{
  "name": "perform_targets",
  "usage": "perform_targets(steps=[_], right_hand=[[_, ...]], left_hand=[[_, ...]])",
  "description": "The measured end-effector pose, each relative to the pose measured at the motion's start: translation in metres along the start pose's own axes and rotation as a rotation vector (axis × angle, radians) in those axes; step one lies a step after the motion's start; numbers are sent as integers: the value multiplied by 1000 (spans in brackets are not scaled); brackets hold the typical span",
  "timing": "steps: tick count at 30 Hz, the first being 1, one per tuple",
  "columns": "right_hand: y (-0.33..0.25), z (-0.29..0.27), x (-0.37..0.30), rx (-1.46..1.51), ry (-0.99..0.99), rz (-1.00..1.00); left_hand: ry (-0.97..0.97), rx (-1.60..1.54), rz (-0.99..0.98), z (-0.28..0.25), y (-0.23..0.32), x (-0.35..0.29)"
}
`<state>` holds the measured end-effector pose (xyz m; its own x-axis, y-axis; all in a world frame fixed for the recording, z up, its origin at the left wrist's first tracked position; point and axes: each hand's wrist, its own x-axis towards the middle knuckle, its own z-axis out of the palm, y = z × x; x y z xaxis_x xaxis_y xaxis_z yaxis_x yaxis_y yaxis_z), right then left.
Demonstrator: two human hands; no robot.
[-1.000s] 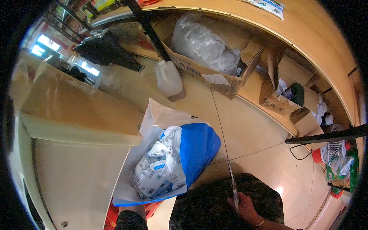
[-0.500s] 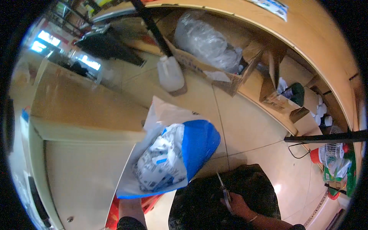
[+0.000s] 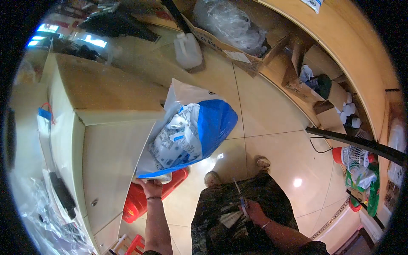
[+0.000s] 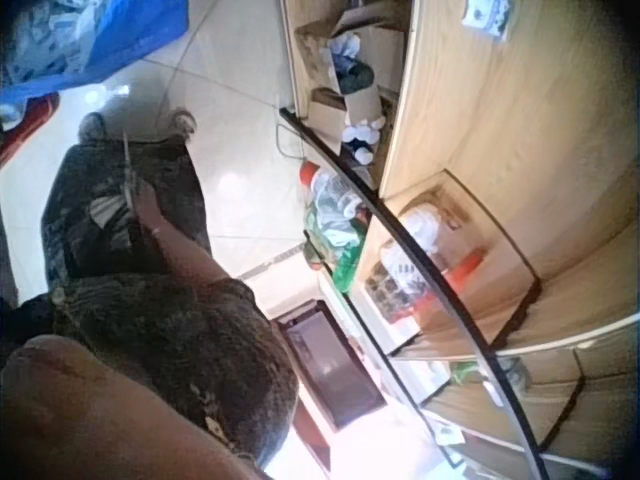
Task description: The person cuts open a bag with scissors, removes packets from inside, and arranges them on a shelf by hand.
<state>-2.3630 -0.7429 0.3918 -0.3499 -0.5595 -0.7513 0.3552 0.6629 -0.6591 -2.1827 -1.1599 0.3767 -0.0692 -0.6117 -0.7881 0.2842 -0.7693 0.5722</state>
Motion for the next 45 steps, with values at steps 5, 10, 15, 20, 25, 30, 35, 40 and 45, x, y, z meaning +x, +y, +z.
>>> perform_targets(steps=[5, 10, 15, 20, 25, 30, 35, 40, 45], right_hand=[[36, -13, -16, -212, -14, 73], [29, -43, -26, -228, -47, 3], [26, -58, -24, -424, -58, 59], [-19, -80, -45, -515, -37, -106], [-48, -86, -47, -596, 23, -39], [-86, -53, -40, -609, 26, -202], [-122, -8, -17, -432, -86, -174], [-130, 44, -8, -322, -130, -27], [-136, 60, -10, -308, -96, -65]], left_hand=[[66, 112, 154, -5, 32, -49], [103, 385, 271, -15, 53, -100], [257, 127, 346, 81, 8, -165], [419, 409, 482, 64, 20, -127], [487, 278, 396, 82, 5, -146], [225, 222, 247, 18, 36, -134], [80, 374, 174, -25, 47, -140], [-105, 374, 255, -83, 17, -177], [-80, 569, 140, -103, 17, -245]])
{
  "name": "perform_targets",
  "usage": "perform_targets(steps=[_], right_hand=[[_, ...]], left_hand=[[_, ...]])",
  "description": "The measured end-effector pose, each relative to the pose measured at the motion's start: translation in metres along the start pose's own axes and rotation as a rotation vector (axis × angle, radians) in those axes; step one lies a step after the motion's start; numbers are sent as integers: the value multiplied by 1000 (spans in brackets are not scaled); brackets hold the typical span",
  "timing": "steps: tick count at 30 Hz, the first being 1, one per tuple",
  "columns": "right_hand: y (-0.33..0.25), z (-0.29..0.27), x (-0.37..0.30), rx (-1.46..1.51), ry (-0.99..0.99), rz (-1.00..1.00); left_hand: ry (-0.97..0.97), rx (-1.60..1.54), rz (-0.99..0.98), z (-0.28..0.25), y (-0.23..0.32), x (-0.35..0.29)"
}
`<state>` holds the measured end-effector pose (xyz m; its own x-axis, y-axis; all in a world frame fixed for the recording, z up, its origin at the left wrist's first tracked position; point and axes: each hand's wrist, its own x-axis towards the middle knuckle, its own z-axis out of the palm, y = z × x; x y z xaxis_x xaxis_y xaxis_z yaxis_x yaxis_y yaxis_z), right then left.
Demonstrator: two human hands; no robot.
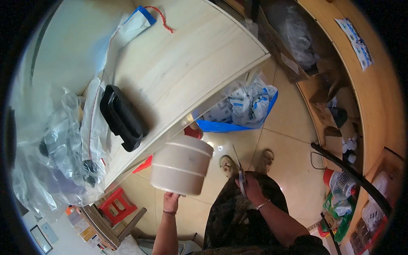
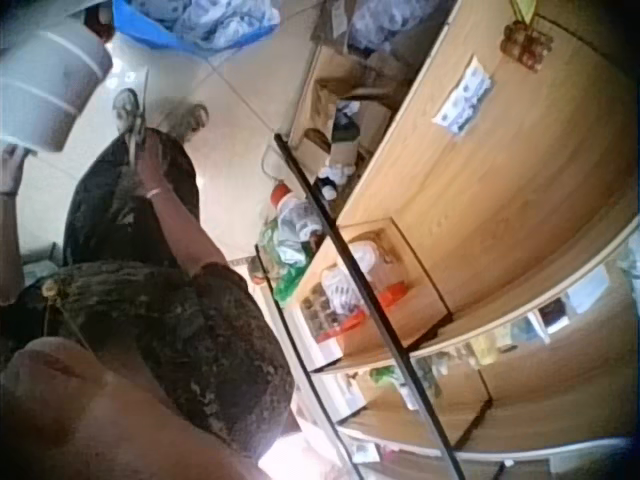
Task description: The person cuts open a bag with scissors, removes packets from inside, and arranges them on a shelf by hand.
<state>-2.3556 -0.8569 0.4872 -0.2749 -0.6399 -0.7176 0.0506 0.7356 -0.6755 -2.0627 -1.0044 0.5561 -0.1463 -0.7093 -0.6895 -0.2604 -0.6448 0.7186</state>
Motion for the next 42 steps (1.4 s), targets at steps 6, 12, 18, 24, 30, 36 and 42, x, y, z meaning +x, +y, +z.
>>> perform_targets(steps=[6, 12, 18, 24, 30, 36, 42], right_hand=[[40, -42, -13, 95, 144, 148], [53, -112, -28, -226, 376, 11], [150, -160, -1, -475, 237, 65], [184, -193, -6, -640, 98, -26], [156, -228, 9, -309, 43, -5], [101, -326, -9, -658, 58, 71], [137, -337, -48, -433, 233, 393]], left_hand=[[-248, 410, -262, 41, 29, -9], [-482, 1046, 193, 164, -42, 52], [-550, 1175, -65, 288, -172, 114], [-670, 1152, -339, 339, -282, 119], [-673, 1615, -576, 319, -176, 78], [-254, 1274, -669, 170, -144, -12], [122, 868, -416, 185, -131, -99]])
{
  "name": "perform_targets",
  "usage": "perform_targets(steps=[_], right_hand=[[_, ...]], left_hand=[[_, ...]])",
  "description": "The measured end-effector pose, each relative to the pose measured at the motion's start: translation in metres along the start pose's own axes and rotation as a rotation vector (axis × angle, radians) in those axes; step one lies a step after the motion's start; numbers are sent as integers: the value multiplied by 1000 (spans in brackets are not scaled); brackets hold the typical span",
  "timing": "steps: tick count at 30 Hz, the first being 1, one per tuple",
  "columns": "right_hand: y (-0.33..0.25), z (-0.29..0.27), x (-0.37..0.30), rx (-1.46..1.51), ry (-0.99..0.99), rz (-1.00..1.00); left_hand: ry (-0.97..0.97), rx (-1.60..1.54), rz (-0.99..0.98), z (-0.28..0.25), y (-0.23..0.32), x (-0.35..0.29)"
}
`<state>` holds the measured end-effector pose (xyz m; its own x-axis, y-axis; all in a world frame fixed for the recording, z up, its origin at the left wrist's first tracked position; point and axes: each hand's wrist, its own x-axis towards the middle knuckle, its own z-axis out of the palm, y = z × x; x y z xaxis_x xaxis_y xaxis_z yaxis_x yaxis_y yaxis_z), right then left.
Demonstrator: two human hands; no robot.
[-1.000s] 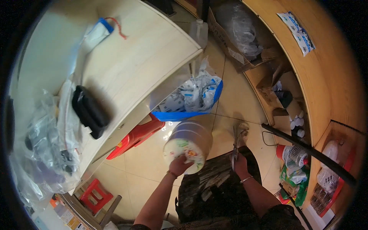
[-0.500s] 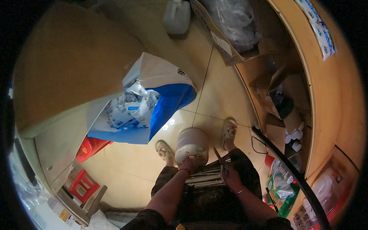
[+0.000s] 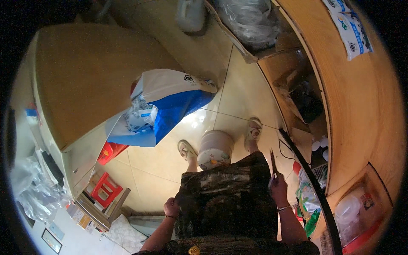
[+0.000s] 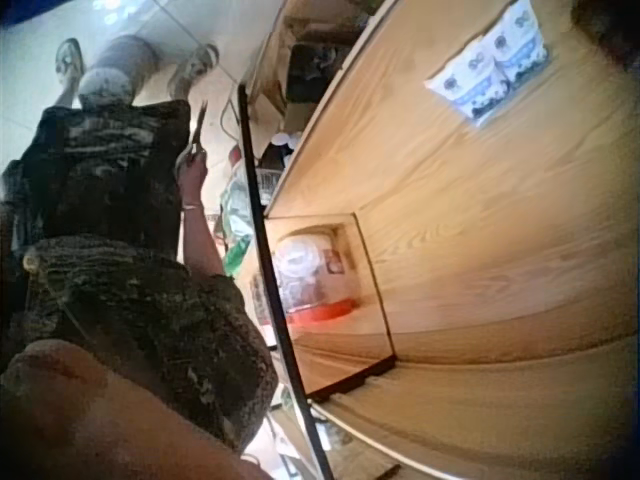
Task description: The person cuts open a bag with scissors, removes packets from inside, and arranges them on a shelf by hand.
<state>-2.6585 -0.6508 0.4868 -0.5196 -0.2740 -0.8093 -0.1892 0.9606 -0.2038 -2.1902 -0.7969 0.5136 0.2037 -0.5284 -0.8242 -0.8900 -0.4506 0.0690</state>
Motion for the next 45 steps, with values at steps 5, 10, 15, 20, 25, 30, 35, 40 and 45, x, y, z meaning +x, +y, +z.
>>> perform_targets(steps=[5, 10, 15, 20, 25, 30, 35, 40, 45], right_hand=[[-70, -46, -42, 825, -462, 37], [-98, -44, -41, 683, -445, -290], [-40, -25, -17, 124, -53, -505], [-30, -24, -8, 226, 58, -209], [-105, -77, -56, 1176, -599, 117], [-194, -33, -67, 887, -1143, -248], [-116, 135, -36, 796, -1139, -275], [-114, 156, -13, 1052, -1170, -99], [-191, 150, 36, 1078, -1418, -437]], left_hand=[[-469, -353, 226, -34, 160, -82], [-1001, -602, 583, -8, 281, -140], [-1004, -619, 13, 27, 286, -122], [-939, -687, -236, 47, 277, -116], [-1203, -666, 4, 56, 244, -95], [-1380, -432, 411, 29, 247, -105], [-1539, -20, 710, -33, 221, 60], [-445, 413, 590, 69, 166, 207], [-645, 991, 641, 150, 164, 235]])
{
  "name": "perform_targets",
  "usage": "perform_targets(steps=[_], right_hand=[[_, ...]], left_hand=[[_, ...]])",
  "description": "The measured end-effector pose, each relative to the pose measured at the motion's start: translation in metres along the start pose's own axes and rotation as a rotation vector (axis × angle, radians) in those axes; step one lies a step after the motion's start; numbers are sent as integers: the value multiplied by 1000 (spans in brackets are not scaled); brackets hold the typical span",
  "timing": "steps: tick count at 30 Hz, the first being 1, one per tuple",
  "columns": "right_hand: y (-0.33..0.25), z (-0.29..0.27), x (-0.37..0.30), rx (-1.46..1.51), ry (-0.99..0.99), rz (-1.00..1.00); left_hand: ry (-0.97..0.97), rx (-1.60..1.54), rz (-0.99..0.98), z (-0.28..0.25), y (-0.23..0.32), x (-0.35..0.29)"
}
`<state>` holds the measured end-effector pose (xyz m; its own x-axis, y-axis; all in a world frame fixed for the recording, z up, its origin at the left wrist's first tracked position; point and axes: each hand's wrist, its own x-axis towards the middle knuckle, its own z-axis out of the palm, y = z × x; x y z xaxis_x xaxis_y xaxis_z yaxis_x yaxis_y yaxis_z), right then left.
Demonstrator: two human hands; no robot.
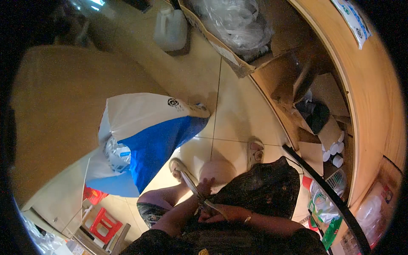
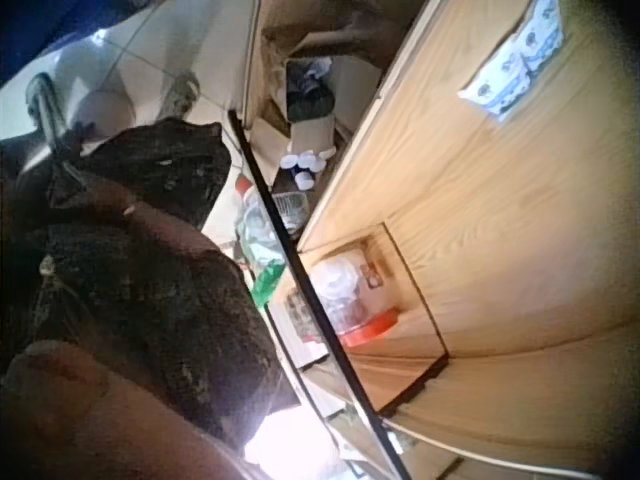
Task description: The person cuts open a bag with scissors, removes packets from inside, and arranges them on a shelf by hand.
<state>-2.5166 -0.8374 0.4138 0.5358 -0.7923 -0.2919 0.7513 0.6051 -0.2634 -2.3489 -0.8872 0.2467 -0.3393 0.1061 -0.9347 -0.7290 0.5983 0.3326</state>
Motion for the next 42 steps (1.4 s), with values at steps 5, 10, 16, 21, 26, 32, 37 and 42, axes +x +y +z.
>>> perform_targets(steps=[5, 10, 16, 21, 26, 32, 37, 42], right_hand=[[-30, -30, 32, -211, 22, 113], [-35, -85, 64, -390, 47, -37], [-39, -119, 84, -756, 44, -45], [-20, -136, 78, -925, 25, 46], [-42, -116, 42, -934, 67, -60], [-78, -52, -8, -1688, 750, -289], [-102, 22, -78, -1694, 895, -622], [-126, 73, -165, -1705, 1349, -937]], left_hand=[[-114, 77, 73, 11, 0, 12], [-2, 151, 55, -22, -15, 44], [98, 184, 30, -40, -40, 69], [141, 184, 9, -51, -52, 74], [226, 253, -7, -80, -59, 67], [365, 324, -7, -119, -48, 28], [648, 257, 133, -128, -23, -50], [901, 83, 381, -101, -6, -125]])
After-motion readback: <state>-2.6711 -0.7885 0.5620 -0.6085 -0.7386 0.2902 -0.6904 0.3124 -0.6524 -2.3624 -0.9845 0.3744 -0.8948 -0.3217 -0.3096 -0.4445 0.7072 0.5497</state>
